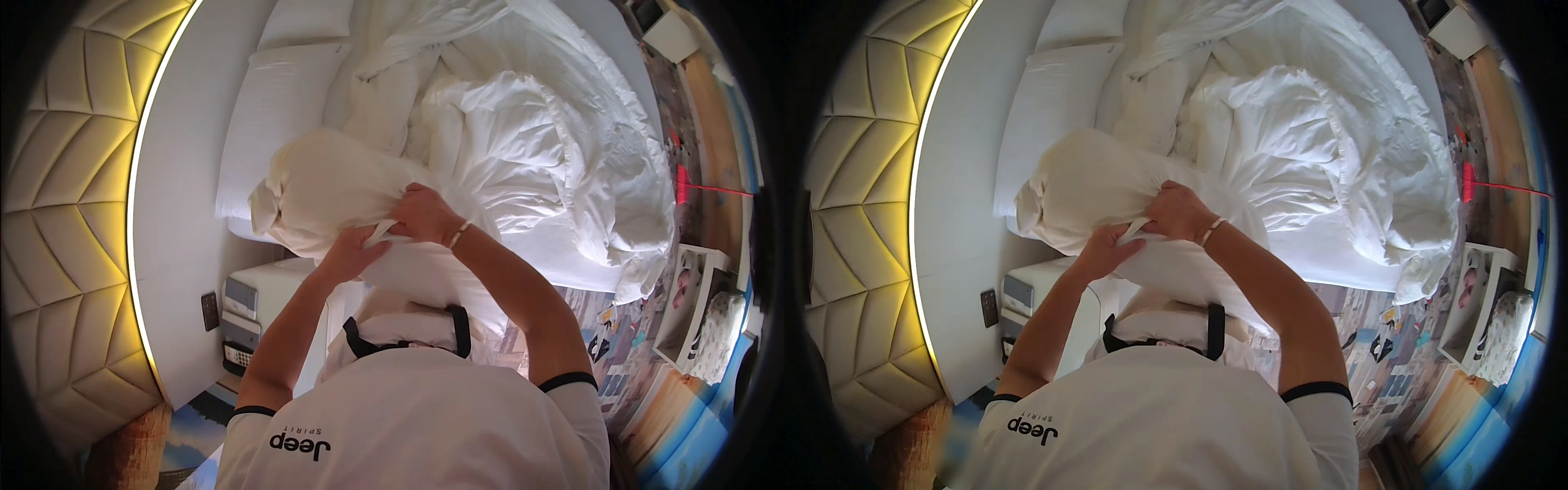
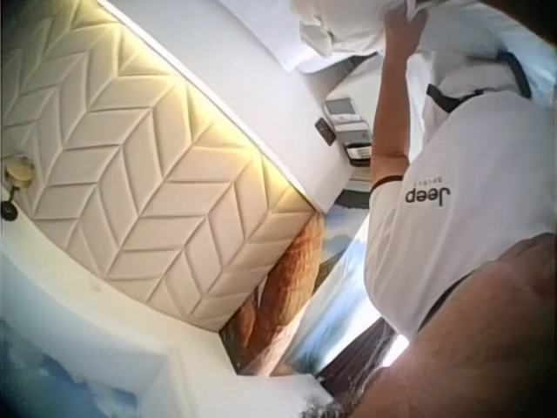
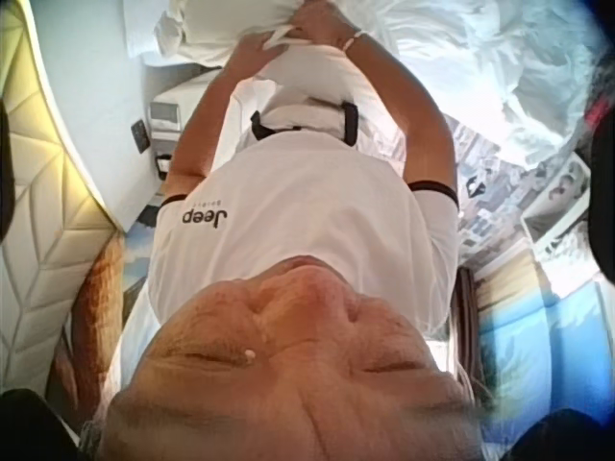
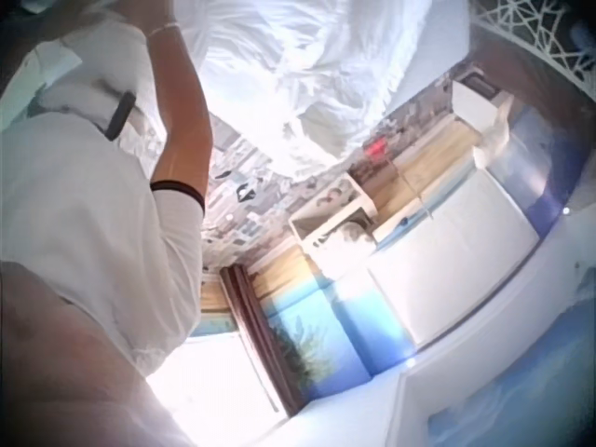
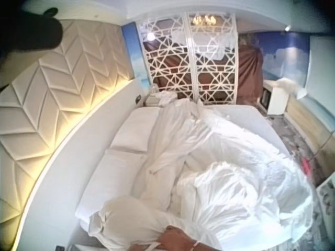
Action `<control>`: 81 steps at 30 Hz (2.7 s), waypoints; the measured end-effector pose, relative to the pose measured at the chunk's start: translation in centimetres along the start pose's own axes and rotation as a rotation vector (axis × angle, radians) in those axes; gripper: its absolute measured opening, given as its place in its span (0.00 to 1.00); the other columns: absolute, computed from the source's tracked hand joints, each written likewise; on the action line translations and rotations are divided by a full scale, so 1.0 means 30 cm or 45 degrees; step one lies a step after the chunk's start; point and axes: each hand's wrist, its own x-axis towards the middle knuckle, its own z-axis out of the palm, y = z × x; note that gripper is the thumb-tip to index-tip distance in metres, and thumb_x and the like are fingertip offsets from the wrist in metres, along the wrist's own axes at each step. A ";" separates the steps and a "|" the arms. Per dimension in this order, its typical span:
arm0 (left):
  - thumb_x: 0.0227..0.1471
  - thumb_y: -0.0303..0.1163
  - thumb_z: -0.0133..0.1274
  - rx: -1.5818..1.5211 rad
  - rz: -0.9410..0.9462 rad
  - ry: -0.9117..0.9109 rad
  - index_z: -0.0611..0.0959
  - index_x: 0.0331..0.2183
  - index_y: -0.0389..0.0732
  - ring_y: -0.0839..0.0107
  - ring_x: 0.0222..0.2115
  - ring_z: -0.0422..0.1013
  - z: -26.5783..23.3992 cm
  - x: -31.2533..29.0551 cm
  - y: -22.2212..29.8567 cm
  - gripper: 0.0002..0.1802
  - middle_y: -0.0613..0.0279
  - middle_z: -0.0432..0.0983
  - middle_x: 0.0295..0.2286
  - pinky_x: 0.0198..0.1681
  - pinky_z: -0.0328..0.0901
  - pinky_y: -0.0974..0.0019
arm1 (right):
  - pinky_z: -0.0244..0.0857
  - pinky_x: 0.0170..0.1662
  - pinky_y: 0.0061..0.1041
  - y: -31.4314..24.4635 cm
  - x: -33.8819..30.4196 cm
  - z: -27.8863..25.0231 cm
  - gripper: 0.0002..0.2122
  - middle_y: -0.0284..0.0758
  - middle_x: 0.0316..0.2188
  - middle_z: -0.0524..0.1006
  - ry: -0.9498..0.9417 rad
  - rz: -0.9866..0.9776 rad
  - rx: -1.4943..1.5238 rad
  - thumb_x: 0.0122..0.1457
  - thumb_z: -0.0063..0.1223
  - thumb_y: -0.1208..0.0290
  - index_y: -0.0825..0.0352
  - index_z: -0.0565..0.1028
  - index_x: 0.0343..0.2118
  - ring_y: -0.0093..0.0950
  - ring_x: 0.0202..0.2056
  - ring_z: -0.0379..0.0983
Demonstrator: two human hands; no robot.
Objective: The person makes a bed by arranging white pillows and smoothing a white duvet. They place pillows at the head of the bed, fold and tuck the duvet, and adjust the bedding to create a neat appearance.
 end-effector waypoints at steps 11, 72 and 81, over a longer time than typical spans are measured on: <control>0.48 0.33 0.60 -0.098 0.366 -0.199 0.83 0.33 0.37 0.81 0.23 0.67 -0.195 0.179 0.283 0.11 0.65 0.73 0.20 0.27 0.63 0.71 | 0.68 0.29 0.38 -0.088 -0.049 -0.418 0.14 0.37 0.19 0.76 0.308 0.487 -0.125 0.51 0.56 0.57 0.63 0.75 0.19 0.40 0.24 0.74; 0.52 0.27 0.54 -1.090 0.341 -0.277 0.81 0.41 0.34 0.74 0.35 0.76 -0.314 0.364 0.127 0.14 0.61 0.80 0.35 0.39 0.70 0.70 | 0.65 0.41 0.38 0.072 0.026 -0.907 0.18 0.42 0.29 0.77 -0.220 0.329 0.034 0.54 0.56 0.51 0.65 0.78 0.32 0.41 0.35 0.73; 0.52 0.35 0.59 -0.503 0.106 -0.214 0.80 0.44 0.37 0.79 0.38 0.72 -0.139 0.377 -0.144 0.19 0.67 0.78 0.36 0.44 0.65 0.72 | 0.64 0.33 0.35 0.211 -0.272 -0.246 0.19 0.43 0.20 0.74 0.100 0.913 0.434 0.57 0.52 0.55 0.70 0.74 0.23 0.37 0.25 0.70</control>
